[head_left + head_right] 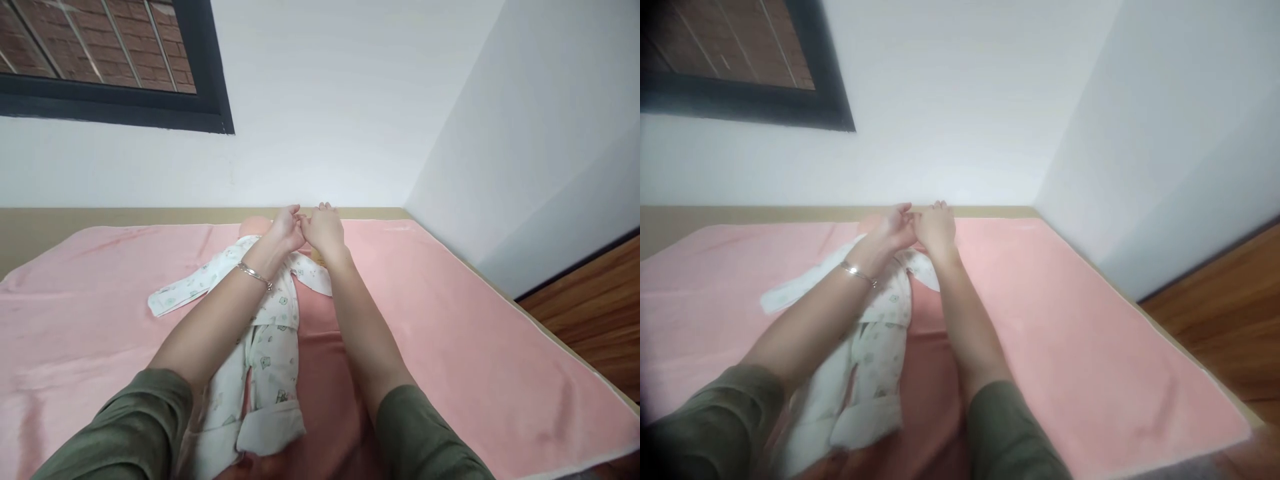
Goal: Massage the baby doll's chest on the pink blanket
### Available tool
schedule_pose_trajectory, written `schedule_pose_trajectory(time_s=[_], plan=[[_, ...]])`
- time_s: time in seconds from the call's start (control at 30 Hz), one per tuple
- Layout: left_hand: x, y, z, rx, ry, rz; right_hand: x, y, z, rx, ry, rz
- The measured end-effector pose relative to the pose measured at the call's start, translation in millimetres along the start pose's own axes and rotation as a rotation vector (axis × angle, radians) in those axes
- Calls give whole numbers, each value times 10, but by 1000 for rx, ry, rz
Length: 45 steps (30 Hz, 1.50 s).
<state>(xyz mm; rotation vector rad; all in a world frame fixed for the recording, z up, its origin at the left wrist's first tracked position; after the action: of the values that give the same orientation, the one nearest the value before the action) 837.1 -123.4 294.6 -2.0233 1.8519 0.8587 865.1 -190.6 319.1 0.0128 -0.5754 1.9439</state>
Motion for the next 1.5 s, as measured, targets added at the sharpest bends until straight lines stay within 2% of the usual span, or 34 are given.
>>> schedule_pose_trajectory(time_s=[0.1, 0.17, 0.33, 0.43, 0.53, 0.63, 0.77, 0.87, 1.03, 1.17, 1.27, 1.37, 1.5], plan=[[-238, 293, 217, -175, -72, -56, 11, -19, -39, -24, 39, -2], [-412, 536, 320, -202, -82, -74, 0, -36, -53, -29, 42, -13], [-838, 1080, 493, -165, -17, -126, -21, -71, -69, -34, -2, -42], [-1031, 1281, 558, -132, 6, -172, -32, -105, -72, -34, -57, -74], [-1133, 1400, 581, -99, -3, -182, -62, -149, -74, -32, -98, -134], [-1185, 1493, 554, -59, -7, -182, -88, -173, -87, -17, -140, -196], [-1270, 1618, 499, -13, -4, -252, -81, -147, -109, -28, -202, -250], [-1316, 1688, 489, -3, -13, -286, -66, -116, -117, -64, -197, -254], [-1340, 1754, 473, 18, -20, -268, -87, -98, -120, -62, -199, -232], [-1273, 1779, 432, 42, 0, -228, -69, -82, -96, -11, -193, -231], [-1114, 1779, 378, 76, 3, -124, -2, -51, -50, 14, -186, -260], [-970, 1767, 343, 79, -14, -49, 164, 11, 56, -30, -234, -266], [-946, 1775, 293, 77, -39, -55, 740, 225, 223, -9, -409, -18]])
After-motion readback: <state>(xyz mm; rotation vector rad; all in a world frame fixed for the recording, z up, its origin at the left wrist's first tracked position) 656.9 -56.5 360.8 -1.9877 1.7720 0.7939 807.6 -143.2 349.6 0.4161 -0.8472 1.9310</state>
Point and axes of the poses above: each hand's wrist, its own y-axis away from the middle knuckle, its own z-axis out of the back of the hand, x = y × z, the point moved 6 cm from there along -y, towards the middle knuckle, and after that the axes turned 6 degrees about -z, right-handed, at the moved point
